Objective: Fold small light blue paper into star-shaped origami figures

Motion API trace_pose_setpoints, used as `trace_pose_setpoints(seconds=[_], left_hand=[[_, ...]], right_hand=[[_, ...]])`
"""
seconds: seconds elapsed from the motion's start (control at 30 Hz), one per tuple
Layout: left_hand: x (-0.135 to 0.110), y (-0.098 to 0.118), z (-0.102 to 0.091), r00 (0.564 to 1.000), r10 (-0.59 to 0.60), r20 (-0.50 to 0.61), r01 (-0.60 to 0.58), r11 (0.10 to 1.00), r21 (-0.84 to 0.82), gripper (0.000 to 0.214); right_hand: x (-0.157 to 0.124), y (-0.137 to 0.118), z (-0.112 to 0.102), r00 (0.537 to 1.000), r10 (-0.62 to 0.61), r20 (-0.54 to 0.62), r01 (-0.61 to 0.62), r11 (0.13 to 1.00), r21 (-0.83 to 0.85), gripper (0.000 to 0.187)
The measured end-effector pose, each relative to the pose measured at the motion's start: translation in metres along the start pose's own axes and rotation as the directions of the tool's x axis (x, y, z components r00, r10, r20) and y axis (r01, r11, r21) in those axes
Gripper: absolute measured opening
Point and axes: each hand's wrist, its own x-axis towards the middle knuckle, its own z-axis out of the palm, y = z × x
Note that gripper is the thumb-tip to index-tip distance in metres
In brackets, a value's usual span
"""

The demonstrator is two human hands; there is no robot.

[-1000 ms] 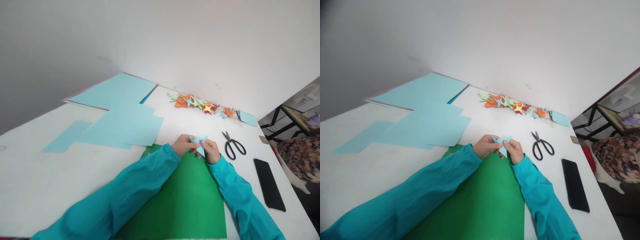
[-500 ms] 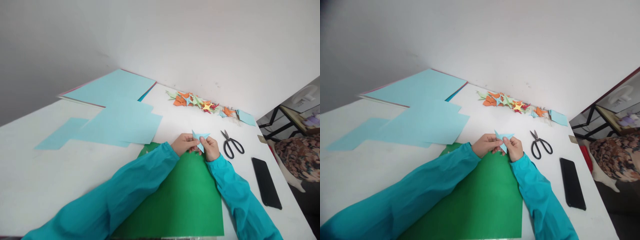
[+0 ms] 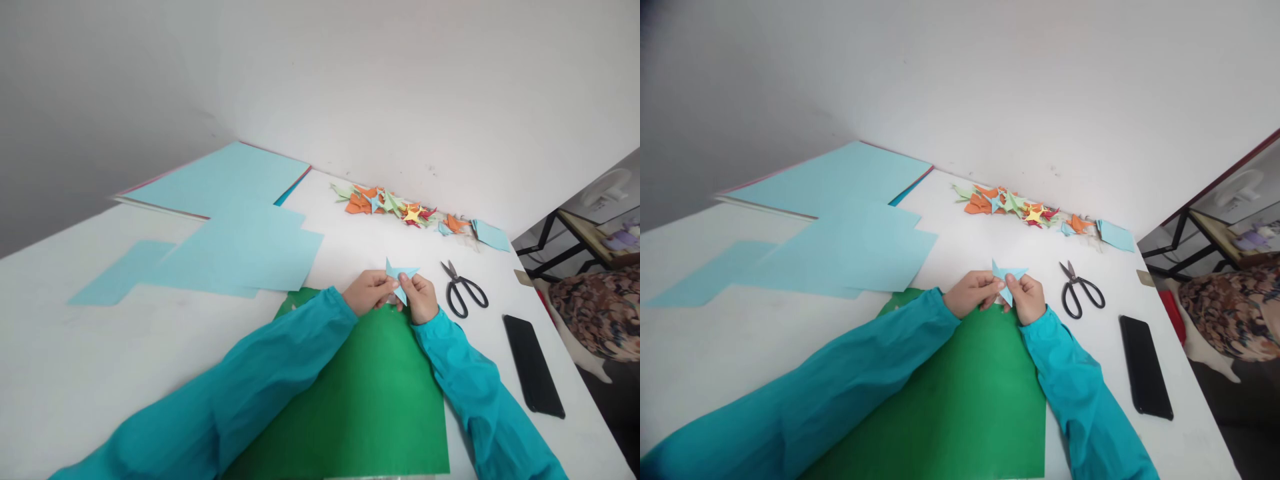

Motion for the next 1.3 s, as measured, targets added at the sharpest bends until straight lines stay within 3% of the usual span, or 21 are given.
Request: trace_pose_setpoints(seconds=[0.13, 0.3, 0.43, 0.53, 0.67, 0.83, 1.03, 1.2, 1.3], left_hand=[[0.003, -0.001, 0.0, 0.996, -0.07, -0.054, 0.056, 0.974, -0.219, 0.031], [0.002, 0.002, 0.001, 1.0, -0.024, -0.007, 0.02, 0.934, -0.356, 0.03], [0.005, -0.002, -0.001, 0.979, -0.003, -0.202, -0.071, 0.932, -0.357, 0.026], [0.009, -0.006, -0.004, 0.931, 0.007, -0.364, -0.127, 0.943, -0.309, 0.026], [0.011, -0.008, -0.005, 0.896, 0.011, -0.445, -0.124, 0.966, -0.227, 0.023], [0.006, -0.001, -0.003, 0.909, 0.084, -0.407, -0.156, 0.977, -0.148, 0.037], [0.005, -0.002, -0.002, 0.965, 0.093, -0.244, -0.128, 0.983, -0.131, 0.044], [0.003, 0.0, -0.003, 0.957, 0.09, -0.274, -0.141, 0.975, -0.172, 0.084], [0.003, -0.001, -0.003, 0.958, 0.122, -0.258, -0.166, 0.973, -0.159, 0.071]], right_hand=[[0.001, 0.003, -0.001, 0.999, 0.012, 0.04, -0.016, 0.994, 0.108, 0.036], [0.001, 0.001, -0.001, 0.992, 0.048, 0.115, -0.057, 0.995, 0.078, 0.032], [0.001, -0.001, 0.002, 0.999, 0.011, 0.05, -0.018, 0.988, 0.152, 0.026], [0.0, 0.0, 0.005, 1.0, -0.019, -0.004, 0.019, 0.98, 0.199, 0.037], [0.0, 0.002, 0.008, 0.996, -0.067, -0.052, 0.074, 0.988, 0.138, 0.034], [0.002, 0.002, 0.003, 0.981, -0.038, -0.192, 0.058, 0.993, 0.1, 0.028], [0.003, 0.001, -0.001, 0.978, -0.034, -0.205, 0.05, 0.996, 0.072, 0.027], [0.002, 0.001, 0.0, 0.976, 0.02, -0.215, -0.006, 0.998, 0.067, 0.025], [0.003, 0.002, 0.0, 0.968, 0.024, -0.251, -0.004, 0.997, 0.08, 0.025]])
